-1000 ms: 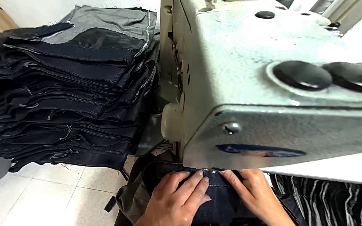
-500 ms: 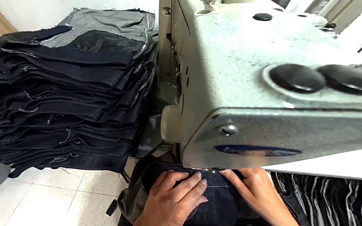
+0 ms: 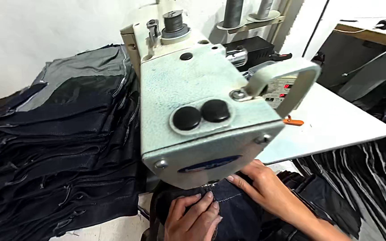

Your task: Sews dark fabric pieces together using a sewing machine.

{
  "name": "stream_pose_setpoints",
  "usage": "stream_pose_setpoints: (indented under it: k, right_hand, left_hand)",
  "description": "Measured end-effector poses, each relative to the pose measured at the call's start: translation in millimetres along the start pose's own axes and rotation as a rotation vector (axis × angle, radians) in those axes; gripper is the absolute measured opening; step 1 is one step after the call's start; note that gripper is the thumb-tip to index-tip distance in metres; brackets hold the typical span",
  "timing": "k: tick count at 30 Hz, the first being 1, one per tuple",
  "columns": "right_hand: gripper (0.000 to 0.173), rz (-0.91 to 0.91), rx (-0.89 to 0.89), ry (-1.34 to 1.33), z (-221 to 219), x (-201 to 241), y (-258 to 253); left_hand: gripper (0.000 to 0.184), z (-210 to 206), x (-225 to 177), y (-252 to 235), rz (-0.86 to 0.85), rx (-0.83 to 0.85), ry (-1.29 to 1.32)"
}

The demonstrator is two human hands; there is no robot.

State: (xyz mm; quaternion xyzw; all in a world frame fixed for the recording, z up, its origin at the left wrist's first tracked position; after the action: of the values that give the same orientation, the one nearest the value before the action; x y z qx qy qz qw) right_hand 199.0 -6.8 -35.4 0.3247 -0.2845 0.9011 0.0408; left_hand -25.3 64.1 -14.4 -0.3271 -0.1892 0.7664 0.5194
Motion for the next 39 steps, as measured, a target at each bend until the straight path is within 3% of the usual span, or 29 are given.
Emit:
stream_pose_setpoints:
  k: [3, 7, 9, 12, 14, 18, 21, 26, 31, 34, 37, 39]
  right_hand:
    - [0.049, -0.012, 0.013, -0.017, -1.2, 0.6, 0.5]
    - [0.051, -0.046, 0.033, -0.066, -4.8, -0.4, 2.5]
    - [0.051, -0.073, 0.035, -0.101, -6.9, -0.9, 2.9]
    - [0.052, -0.116, 0.04, -0.168, -9.9, -1.3, 5.3]
    - [0.05, -0.123, 0.026, -0.223, -11.6, -1.8, 6.6]
    - [0.041, -0.148, -0.068, -0.25, -11.0, -5.1, -11.5]
    - [0.027, -0.106, -0.121, -0.176, -9.2, 0.6, -37.1]
    - [0.03, -0.089, -0.125, -0.12, -4.3, 2.0, -42.4]
    - [0.03, -0.043, -0.137, -0.056, -1.9, 5.4, -45.9]
    - [0.033, -0.042, -0.123, -0.05, -1.3, 5.5, -44.7]
    - [0.033, -0.042, -0.104, -0.046, 0.6, 6.9, -44.4]
    - [0.033, -0.026, -0.076, -0.029, 1.8, 6.7, -44.4]
  left_hand:
    - [0.02, 14.4, 0.4, -6.2, 0.06, 0.088, 0.093]
    - [0.02, 24.4, 15.1, -19.9, 0.219, 0.01, -0.129]
    - [0.031, 17.2, 25.0, -25.4, 0.364, 0.13, -0.1]
    - [0.051, -1.8, 43.9, -20.8, 0.549, 0.341, 0.185]
    - [0.046, -5.8, 46.8, -19.8, 0.56, 0.332, 0.326]
    - [0.03, -10.0, 51.5, -30.7, 0.523, 0.19, 0.301]
    - [0.032, -2.7, 63.0, -50.9, 0.656, 0.457, 0.251]
    - [0.035, -4.1, 67.0, -55.6, 0.643, 0.461, 0.172]
    - [0.032, -24.3, 94.6, -31.2, 0.393, 0.257, 0.176]
    - [0.031, -17.8, 84.5, -40.0, 0.476, 0.372, 0.146]
    - [0.03, -14.5, 82.0, -39.5, 0.429, 0.352, 0.087]
    - [0.033, 2.3, 70.2, -47.2, 0.439, 0.442, 0.02]
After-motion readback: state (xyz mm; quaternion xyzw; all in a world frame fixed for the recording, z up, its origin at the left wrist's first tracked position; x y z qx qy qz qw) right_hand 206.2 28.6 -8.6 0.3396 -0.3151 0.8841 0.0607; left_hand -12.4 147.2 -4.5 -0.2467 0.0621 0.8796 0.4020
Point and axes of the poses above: each hand's wrist, its own y-axis away from the middle knuckle, its own z-axis out of the back of the hand, x = y × z, the point moved 3 cm from there along -y, towards the middle knuckle, and after that the axes turned 6 degrees about -y, right-handed, at the moved point
